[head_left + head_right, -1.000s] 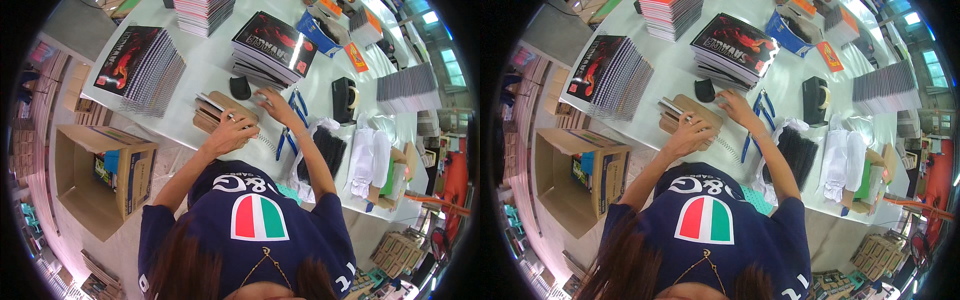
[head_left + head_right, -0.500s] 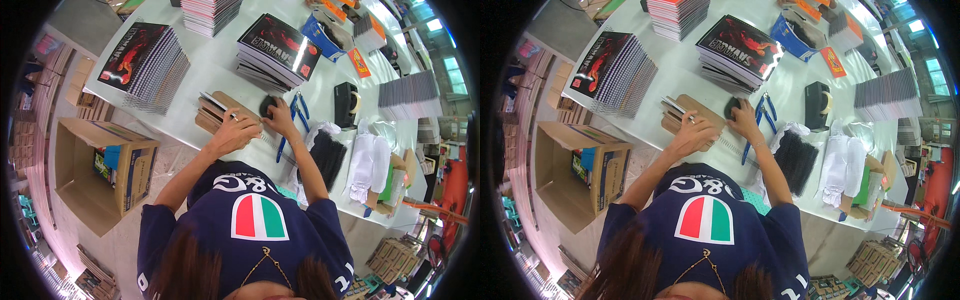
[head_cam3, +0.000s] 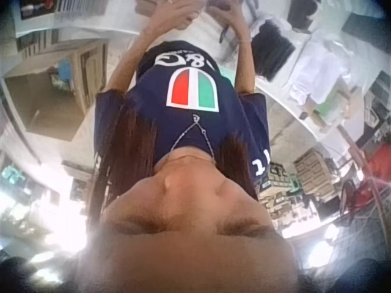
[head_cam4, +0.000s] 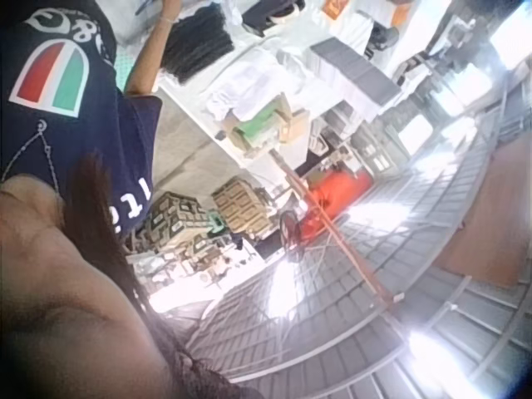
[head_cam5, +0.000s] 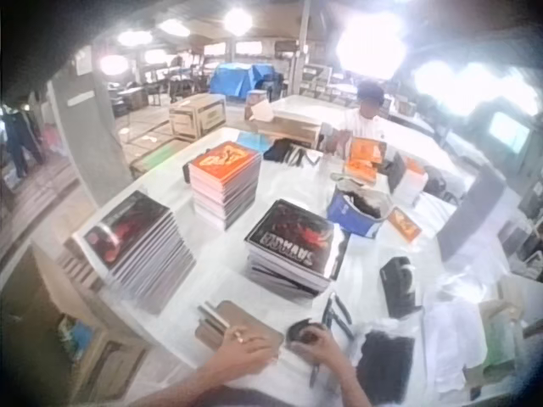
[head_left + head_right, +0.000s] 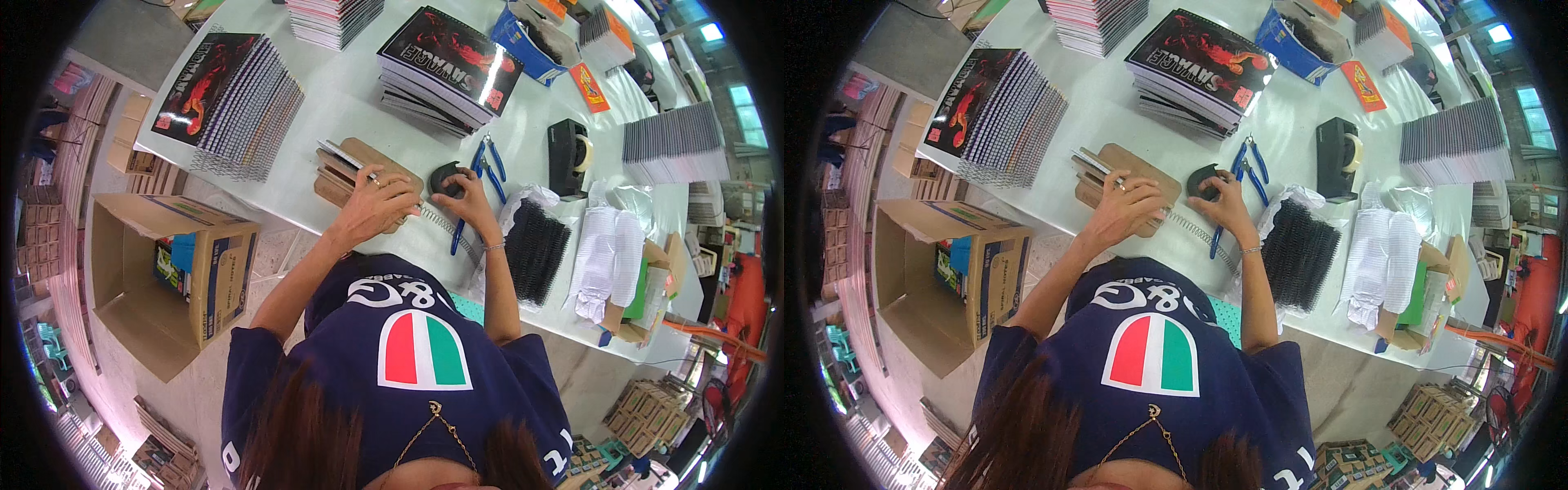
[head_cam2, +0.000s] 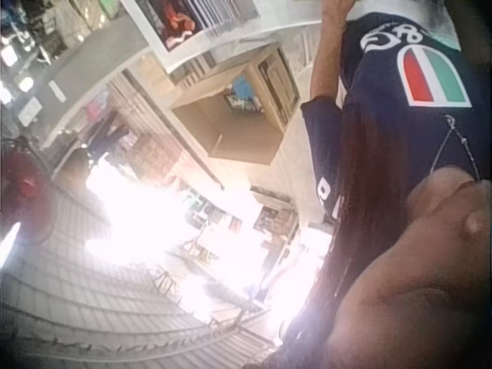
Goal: The person binds notebooks by threading a plastic spiral through the punched holes of the paper and covers by hand.
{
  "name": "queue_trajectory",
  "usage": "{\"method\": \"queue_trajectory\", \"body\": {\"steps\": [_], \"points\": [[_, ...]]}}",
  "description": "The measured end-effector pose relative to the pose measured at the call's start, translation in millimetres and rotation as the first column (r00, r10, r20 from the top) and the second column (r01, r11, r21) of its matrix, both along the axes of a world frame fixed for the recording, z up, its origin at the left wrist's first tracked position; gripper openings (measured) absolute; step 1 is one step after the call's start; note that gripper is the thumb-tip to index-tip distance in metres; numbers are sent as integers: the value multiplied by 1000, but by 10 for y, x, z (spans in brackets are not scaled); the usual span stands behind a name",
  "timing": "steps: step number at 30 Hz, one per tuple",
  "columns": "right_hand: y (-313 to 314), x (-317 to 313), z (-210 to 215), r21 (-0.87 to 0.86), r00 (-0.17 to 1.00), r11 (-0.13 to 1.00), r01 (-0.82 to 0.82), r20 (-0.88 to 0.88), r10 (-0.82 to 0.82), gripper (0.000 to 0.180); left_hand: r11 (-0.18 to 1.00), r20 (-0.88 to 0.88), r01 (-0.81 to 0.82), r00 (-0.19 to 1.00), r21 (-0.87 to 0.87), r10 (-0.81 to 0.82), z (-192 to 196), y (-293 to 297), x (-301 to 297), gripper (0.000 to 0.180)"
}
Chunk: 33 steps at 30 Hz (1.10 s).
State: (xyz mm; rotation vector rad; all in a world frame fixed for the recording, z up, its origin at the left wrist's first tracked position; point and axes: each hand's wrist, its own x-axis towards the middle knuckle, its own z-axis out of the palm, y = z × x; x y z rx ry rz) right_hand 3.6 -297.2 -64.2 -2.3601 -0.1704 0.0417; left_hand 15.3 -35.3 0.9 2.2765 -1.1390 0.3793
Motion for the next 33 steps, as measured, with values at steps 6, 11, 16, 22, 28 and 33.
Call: {"method": "queue_trajectory", "body": {"steps": [6, 11, 16, 22, 28, 33], "points": [[59, -11, 289, 734, 880, 633, 247, -443, 170, 55, 999, -40, 22, 999, 24, -21, 4, 24, -7, 31], [93, -67, 457, 889, 843, 409, 208, -374, 385, 64, 1000, -37, 8, 999, 22, -8, 18, 6, -4, 34], [157, -57, 816, 872, 817, 476, 118, -358, 452, 75, 998, -30, -61, 998, -9, 61, 116, -32, -41, 34], [195, 5, 1132, 900, 795, 411, -146, -140, 590, 75, 891, -129, -454, 883, 12, 452, 151, -5, -115, 48], [341, 257, 1027, 305, 895, 945, -121, -378, 237, 61, 929, -242, -358, 913, -92, 328, 220, 18, -64, 41], [327, 199, 1062, 597, 862, 786, -161, -302, 406, 62, 930, -260, -366, 901, -27, 347, 223, 25, -59, 39]]}}
